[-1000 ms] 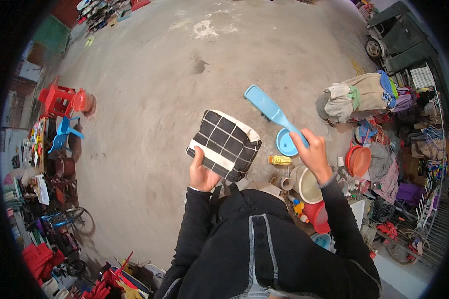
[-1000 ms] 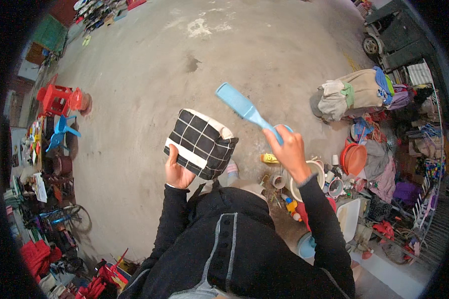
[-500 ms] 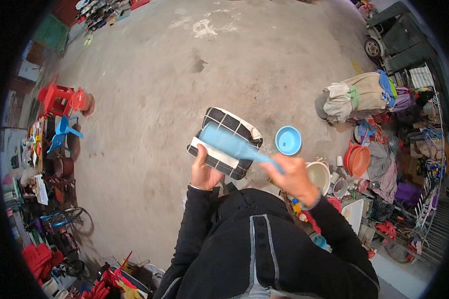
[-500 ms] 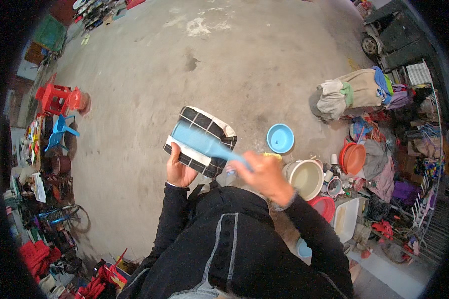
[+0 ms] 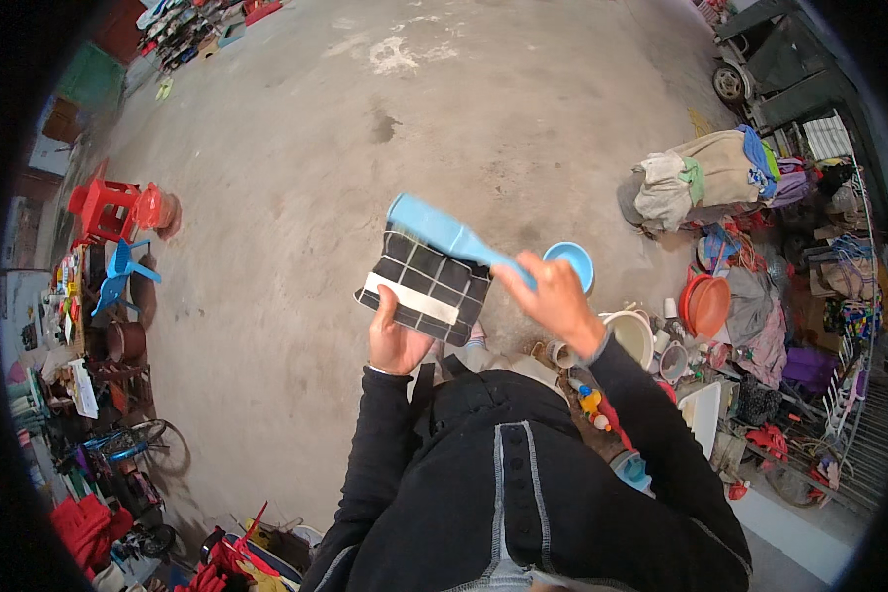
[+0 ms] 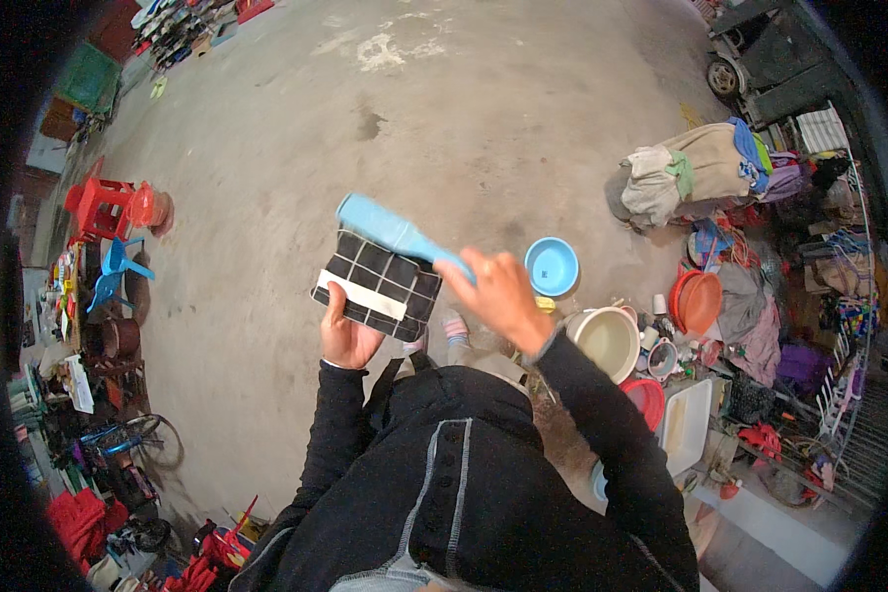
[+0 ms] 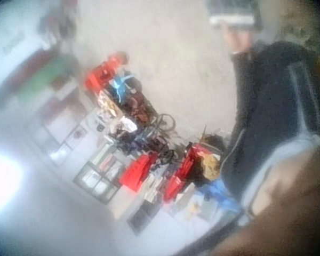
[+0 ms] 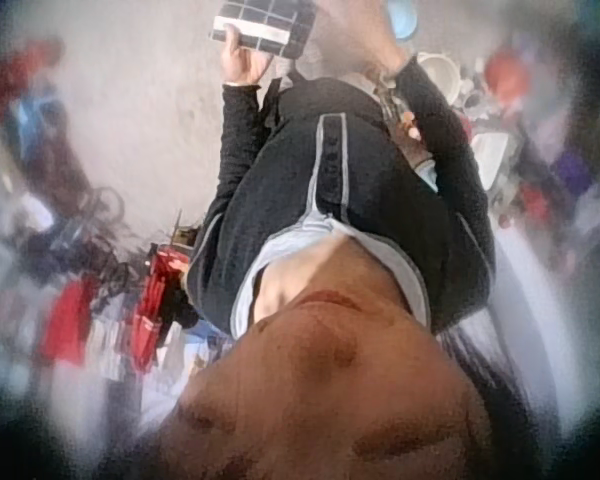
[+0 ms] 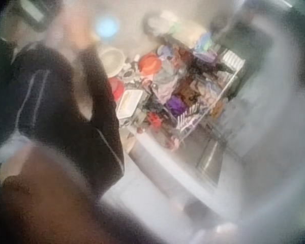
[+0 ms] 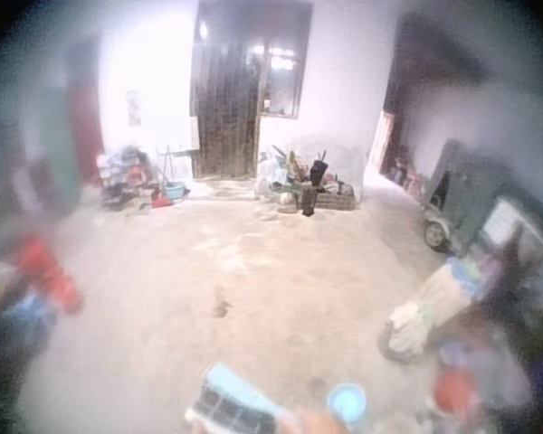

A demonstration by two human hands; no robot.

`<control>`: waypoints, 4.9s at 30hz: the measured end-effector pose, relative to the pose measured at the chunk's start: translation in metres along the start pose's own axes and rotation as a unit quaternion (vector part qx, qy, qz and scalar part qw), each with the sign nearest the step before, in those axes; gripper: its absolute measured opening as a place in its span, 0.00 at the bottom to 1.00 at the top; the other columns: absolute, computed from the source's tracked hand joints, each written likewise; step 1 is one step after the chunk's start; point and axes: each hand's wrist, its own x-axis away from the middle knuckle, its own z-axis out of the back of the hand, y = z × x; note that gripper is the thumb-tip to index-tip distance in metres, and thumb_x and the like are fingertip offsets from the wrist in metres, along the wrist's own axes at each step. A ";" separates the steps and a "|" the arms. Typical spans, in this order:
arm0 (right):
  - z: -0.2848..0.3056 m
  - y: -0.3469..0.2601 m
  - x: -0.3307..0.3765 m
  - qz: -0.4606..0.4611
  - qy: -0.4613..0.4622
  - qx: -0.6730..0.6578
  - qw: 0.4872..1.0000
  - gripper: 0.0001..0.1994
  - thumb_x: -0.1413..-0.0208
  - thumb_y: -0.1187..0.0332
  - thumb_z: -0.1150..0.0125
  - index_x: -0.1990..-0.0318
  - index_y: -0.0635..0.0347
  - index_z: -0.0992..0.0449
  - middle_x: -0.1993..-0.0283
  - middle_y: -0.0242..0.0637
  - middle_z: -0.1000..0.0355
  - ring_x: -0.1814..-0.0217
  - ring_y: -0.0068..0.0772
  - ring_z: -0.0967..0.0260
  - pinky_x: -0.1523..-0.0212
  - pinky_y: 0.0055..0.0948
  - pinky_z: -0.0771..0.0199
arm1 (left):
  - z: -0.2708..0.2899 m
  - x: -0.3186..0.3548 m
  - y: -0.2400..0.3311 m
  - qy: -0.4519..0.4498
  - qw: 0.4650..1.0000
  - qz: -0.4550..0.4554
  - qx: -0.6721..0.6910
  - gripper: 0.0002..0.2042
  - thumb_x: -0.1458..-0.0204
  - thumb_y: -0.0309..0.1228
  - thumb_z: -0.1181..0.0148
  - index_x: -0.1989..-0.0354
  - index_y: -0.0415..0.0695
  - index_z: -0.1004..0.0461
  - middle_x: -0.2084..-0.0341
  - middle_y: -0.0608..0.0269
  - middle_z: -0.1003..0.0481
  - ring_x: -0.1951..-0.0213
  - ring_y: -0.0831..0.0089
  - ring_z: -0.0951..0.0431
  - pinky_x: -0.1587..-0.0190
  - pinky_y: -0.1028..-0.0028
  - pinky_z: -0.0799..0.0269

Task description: The person uses a blue brush to clean a black-and-white checkered cushion, repeatedly brushing its surfaces and flipping it to reach different sides. The person then places the cushion on a red stool, picks up a plastic bottle, and walks into a living room area.

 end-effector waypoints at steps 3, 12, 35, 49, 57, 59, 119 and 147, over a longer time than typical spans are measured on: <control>0.006 0.019 0.011 -0.038 -0.020 -0.001 0.999 0.15 0.49 0.60 0.40 0.77 0.63 0.28 0.86 0.52 0.35 0.84 0.51 0.34 0.85 0.39 0.38 | 0.006 0.001 0.004 0.012 1.000 -0.011 -0.012 0.29 0.41 0.47 0.62 0.38 0.40 0.51 0.40 0.52 0.44 0.40 0.55 0.43 0.39 0.53 0.49; -0.013 0.025 -0.008 -0.014 0.026 0.008 1.000 0.13 0.50 0.63 0.40 0.77 0.64 0.29 0.86 0.48 0.37 0.84 0.48 0.36 0.83 0.35 0.39 | 0.005 -0.003 0.004 0.015 0.998 -0.055 0.026 0.28 0.42 0.48 0.61 0.39 0.41 0.47 0.42 0.55 0.41 0.41 0.57 0.41 0.39 0.55 0.48; -0.007 0.056 0.067 -0.190 0.091 -0.149 0.966 0.12 0.48 0.66 0.41 0.76 0.65 0.29 0.86 0.37 0.38 0.82 0.19 0.44 0.81 0.25 0.44 | 0.013 0.011 0.012 -0.058 0.991 -0.110 0.050 0.31 0.45 0.53 0.57 0.38 0.46 0.46 0.39 0.59 0.45 0.38 0.61 0.45 0.37 0.55 0.55; 0.045 -0.035 0.037 0.008 0.049 -0.166 0.985 0.08 0.52 0.68 0.40 0.75 0.64 0.28 0.84 0.36 0.37 0.84 0.30 0.36 0.81 0.26 0.38 | 0.061 0.026 0.036 0.021 0.983 -0.176 -0.052 0.34 0.47 0.54 0.58 0.37 0.43 0.48 0.40 0.52 0.44 0.41 0.52 0.42 0.41 0.51 0.47; -0.012 0.124 0.059 -0.251 0.120 -0.077 0.957 0.15 0.47 0.61 0.43 0.76 0.66 0.30 0.86 0.45 0.38 0.85 0.35 0.41 0.82 0.32 0.42 | 0.056 0.014 0.044 0.025 0.982 -0.170 -0.077 0.33 0.47 0.53 0.58 0.38 0.42 0.48 0.40 0.50 0.44 0.42 0.51 0.41 0.42 0.50 0.45; 0.006 0.110 0.055 -0.239 0.156 -0.099 0.953 0.15 0.47 0.63 0.42 0.77 0.67 0.31 0.86 0.44 0.40 0.86 0.35 0.44 0.82 0.32 0.44 | 0.055 0.015 0.046 0.024 0.982 -0.169 -0.086 0.33 0.46 0.53 0.58 0.38 0.42 0.48 0.41 0.50 0.44 0.42 0.51 0.41 0.42 0.50 0.45; 0.002 0.071 0.039 -0.236 0.116 -0.124 0.957 0.10 0.54 0.62 0.37 0.74 0.59 0.27 0.83 0.40 0.33 0.84 0.37 0.35 0.80 0.32 0.35 | 0.051 0.006 0.057 0.018 0.985 -0.111 -0.131 0.32 0.44 0.55 0.66 0.41 0.40 0.43 0.44 0.51 0.38 0.44 0.55 0.38 0.41 0.55 0.45; -0.037 0.031 0.061 -0.021 0.144 -0.098 0.984 0.14 0.52 0.60 0.39 0.76 0.63 0.30 0.82 0.44 0.35 0.81 0.45 0.33 0.79 0.35 0.36 | 0.039 -0.014 0.066 -0.002 0.985 -0.111 -0.134 0.31 0.43 0.53 0.64 0.42 0.38 0.42 0.45 0.51 0.37 0.44 0.56 0.37 0.42 0.57 0.44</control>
